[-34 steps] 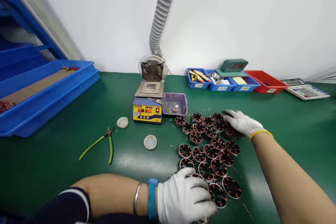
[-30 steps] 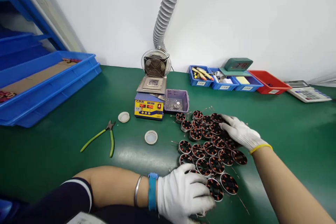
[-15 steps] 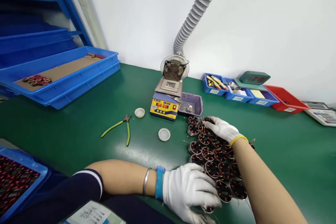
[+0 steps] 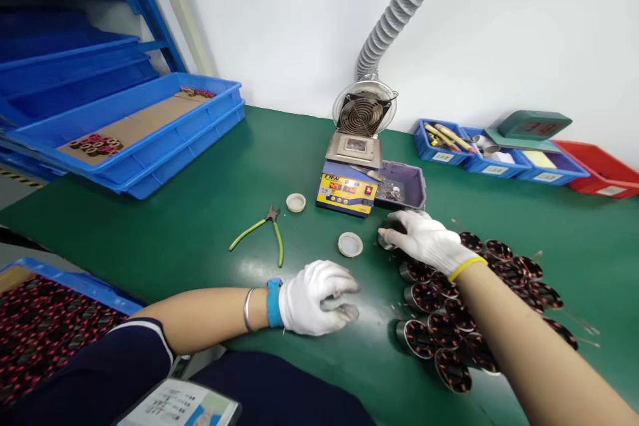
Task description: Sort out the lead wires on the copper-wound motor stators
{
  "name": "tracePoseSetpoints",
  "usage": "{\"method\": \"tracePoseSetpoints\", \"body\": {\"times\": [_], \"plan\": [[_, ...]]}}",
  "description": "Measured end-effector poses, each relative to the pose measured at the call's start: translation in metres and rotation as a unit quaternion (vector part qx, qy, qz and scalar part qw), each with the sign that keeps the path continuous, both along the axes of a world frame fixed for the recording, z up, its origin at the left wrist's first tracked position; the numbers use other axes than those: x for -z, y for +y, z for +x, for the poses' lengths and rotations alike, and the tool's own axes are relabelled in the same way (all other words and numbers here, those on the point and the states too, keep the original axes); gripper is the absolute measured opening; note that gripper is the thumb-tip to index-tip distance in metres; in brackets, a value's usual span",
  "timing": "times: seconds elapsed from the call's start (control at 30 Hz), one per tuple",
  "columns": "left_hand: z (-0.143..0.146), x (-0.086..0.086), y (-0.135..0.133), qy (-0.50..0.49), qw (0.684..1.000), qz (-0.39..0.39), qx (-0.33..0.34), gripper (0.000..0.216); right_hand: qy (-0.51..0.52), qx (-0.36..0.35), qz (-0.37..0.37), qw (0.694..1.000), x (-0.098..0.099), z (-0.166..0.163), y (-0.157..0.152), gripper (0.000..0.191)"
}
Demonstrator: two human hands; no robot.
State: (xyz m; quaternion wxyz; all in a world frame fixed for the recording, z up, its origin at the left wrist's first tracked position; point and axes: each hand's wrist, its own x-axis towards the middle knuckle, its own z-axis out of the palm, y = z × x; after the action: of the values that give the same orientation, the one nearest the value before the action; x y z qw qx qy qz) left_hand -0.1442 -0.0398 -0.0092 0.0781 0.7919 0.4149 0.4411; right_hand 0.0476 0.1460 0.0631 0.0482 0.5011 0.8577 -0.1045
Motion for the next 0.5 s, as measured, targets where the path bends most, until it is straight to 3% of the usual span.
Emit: {"method": "tracePoseSetpoints", "body": {"times": [0.1,0.23,0.37,0.5], "plan": [[-0.007,-0.004,0.002,-0.072,0.995,-0.064,-0.02,0.034,0.029,0.002,0.01,1.0,-0.017,0.008,-0.026,0.052],[-0.014,-0.018,0.004,-0.175,0.956,-0.232,-0.049,0.025,0.083,-0.018,0.162,0.983,-0.029,0.038,-0.103,0.048],[-0.012,-0.024,0.007,-0.249,0.913,-0.317,-0.057,0.019,0.081,-0.041,0.231,0.969,0.001,0.061,-0.181,0.035],[-0.008,-0.022,0.009,-0.296,0.877,-0.375,-0.042,0.018,0.05,-0.009,0.274,0.96,0.04,0.064,-0.208,0.016]]}}
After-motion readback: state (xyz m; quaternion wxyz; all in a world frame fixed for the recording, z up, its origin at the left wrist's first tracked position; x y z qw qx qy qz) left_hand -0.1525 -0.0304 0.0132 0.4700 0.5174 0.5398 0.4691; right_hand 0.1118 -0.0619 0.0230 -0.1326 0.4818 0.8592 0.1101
